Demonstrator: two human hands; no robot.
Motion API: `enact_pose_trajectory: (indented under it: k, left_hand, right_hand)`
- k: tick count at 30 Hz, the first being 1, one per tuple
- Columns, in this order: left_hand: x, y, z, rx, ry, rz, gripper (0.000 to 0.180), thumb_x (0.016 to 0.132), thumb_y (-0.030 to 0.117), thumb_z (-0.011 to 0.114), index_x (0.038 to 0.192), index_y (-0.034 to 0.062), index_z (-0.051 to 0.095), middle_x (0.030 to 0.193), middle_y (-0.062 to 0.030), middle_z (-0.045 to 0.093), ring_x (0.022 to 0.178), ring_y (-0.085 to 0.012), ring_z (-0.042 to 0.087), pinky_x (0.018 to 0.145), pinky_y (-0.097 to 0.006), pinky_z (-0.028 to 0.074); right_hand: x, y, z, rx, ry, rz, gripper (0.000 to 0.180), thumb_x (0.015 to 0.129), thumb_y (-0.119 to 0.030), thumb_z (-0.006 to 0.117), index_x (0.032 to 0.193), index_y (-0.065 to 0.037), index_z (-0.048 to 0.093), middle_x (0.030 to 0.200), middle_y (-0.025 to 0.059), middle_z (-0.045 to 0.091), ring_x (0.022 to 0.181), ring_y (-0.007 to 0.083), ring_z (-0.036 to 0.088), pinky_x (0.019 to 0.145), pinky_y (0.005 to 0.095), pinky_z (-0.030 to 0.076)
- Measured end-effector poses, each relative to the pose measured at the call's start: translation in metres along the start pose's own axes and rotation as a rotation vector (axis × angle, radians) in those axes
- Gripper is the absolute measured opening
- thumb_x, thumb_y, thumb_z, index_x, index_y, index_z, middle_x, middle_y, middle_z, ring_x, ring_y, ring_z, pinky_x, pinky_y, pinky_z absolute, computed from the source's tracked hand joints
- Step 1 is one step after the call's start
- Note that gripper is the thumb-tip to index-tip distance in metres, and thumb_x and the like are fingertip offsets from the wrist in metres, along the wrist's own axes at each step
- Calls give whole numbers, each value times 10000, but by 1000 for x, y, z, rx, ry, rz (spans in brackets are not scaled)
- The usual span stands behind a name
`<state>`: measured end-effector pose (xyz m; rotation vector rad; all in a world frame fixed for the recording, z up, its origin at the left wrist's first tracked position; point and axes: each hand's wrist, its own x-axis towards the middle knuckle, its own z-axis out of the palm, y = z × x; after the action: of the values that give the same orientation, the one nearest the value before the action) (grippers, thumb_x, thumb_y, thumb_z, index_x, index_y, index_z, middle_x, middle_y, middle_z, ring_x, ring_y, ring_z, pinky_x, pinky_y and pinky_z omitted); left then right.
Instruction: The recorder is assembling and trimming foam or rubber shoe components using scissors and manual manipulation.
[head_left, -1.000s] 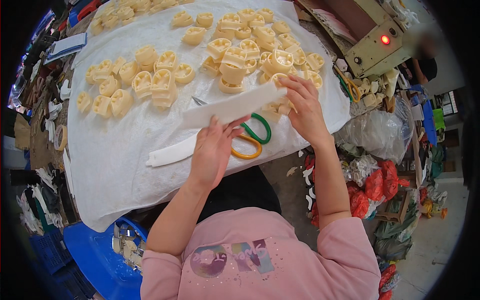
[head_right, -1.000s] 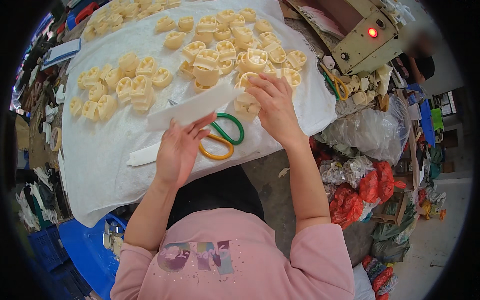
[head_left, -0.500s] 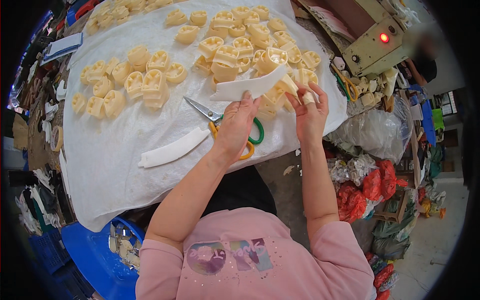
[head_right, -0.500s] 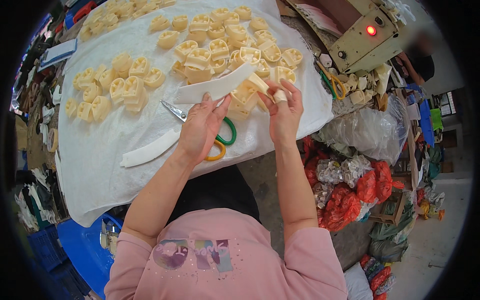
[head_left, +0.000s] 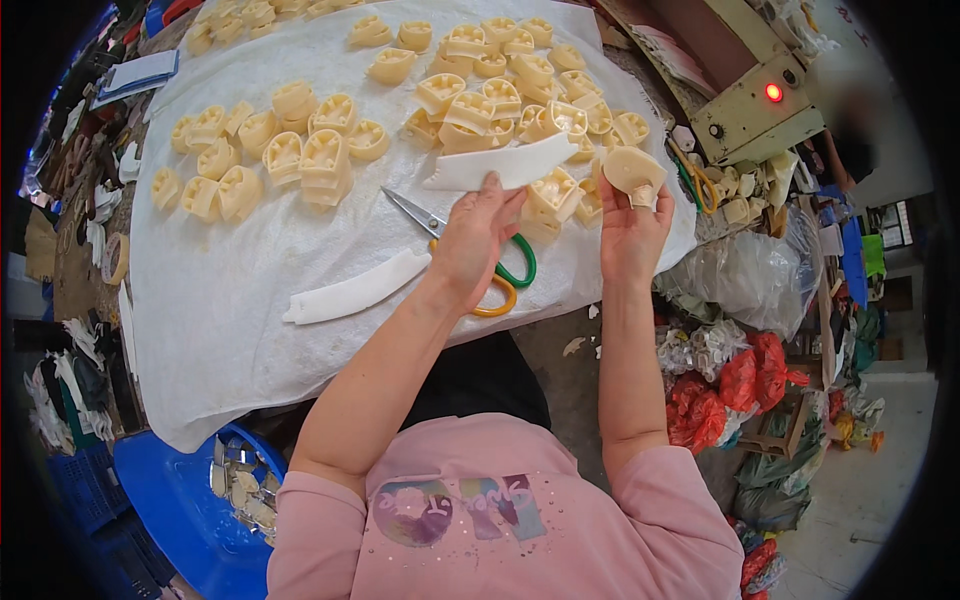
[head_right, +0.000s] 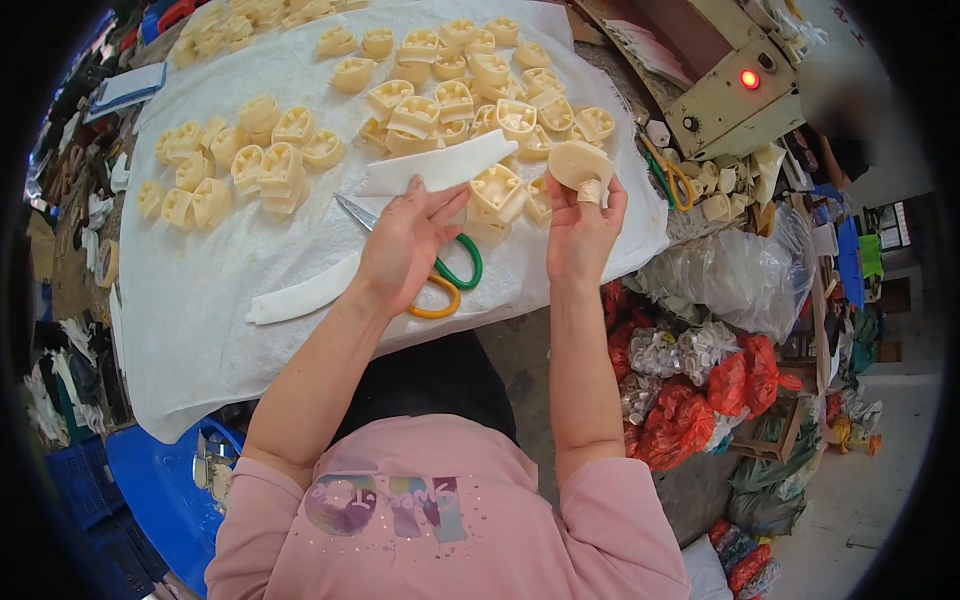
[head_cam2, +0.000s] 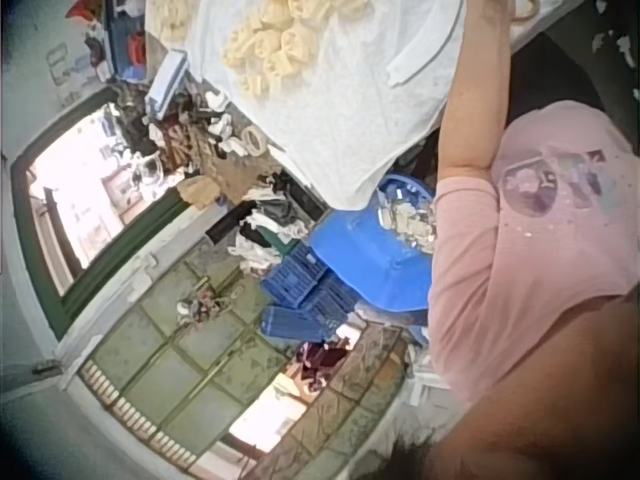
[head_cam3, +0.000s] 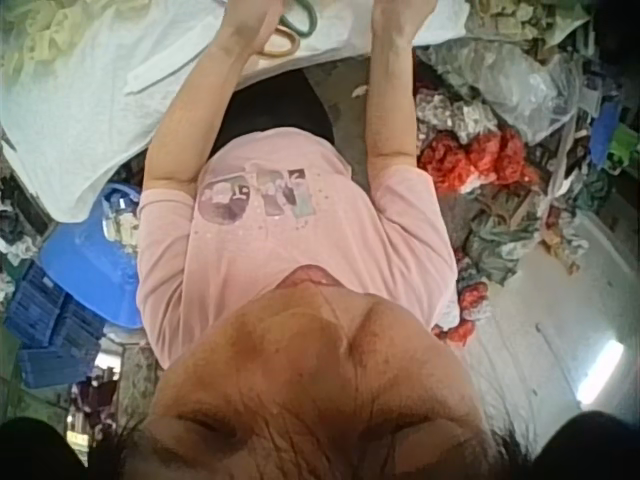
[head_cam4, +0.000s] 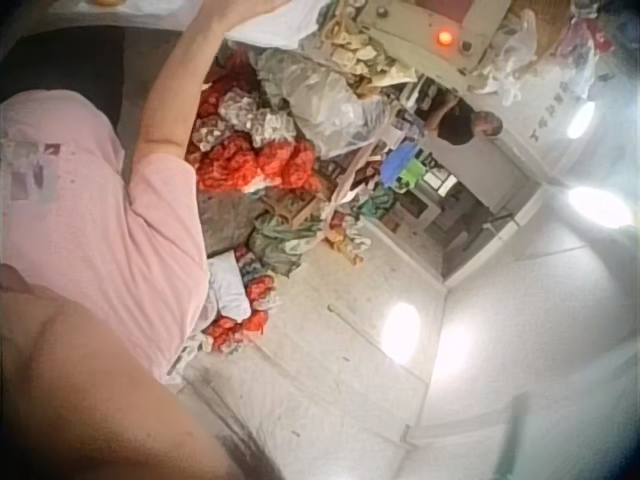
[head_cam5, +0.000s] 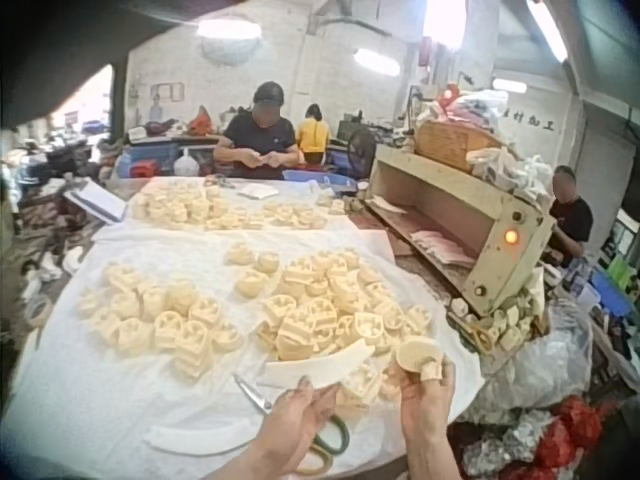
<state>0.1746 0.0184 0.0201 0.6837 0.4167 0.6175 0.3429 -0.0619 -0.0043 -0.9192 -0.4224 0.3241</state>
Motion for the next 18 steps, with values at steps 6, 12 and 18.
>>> enact_pose_trajectory:
  k: [6, 12, 18]
  left_hand:
    - [-4, 23, -18, 109, 188, 41, 337, 972, 311, 370, 1135, 48, 505, 1206, -136, 535, 1081, -197, 482, 848, -343, 361]
    - [-49, 38, -45, 24, 79, 227, 333, 964, 254, 382, 1148, 13, 517, 1135, -128, 575, 1053, -224, 528, 833, -331, 399]
    - [-112, 36, -70, 71, 163, 279, 355, 968, 190, 349, 1213, -41, 462, 1282, -165, 479, 1126, -255, 507, 935, -371, 404]
  right_hand:
    - [-14, -24, -3, 190, -160, 167, 374, 851, -6, 572, 1183, -70, 412, 1175, 95, 515, 1064, 214, 509, 873, 334, 450]
    - [-50, -48, 24, -235, -277, 68, 445, 860, -87, 606, 1257, -50, 409, 1189, 108, 533, 1069, 226, 545, 911, 359, 463]
    - [-100, -36, 69, -267, -619, -48, 376, 851, -79, 613, 1199, -38, 477, 1168, 165, 539, 1070, 243, 531, 917, 341, 415]
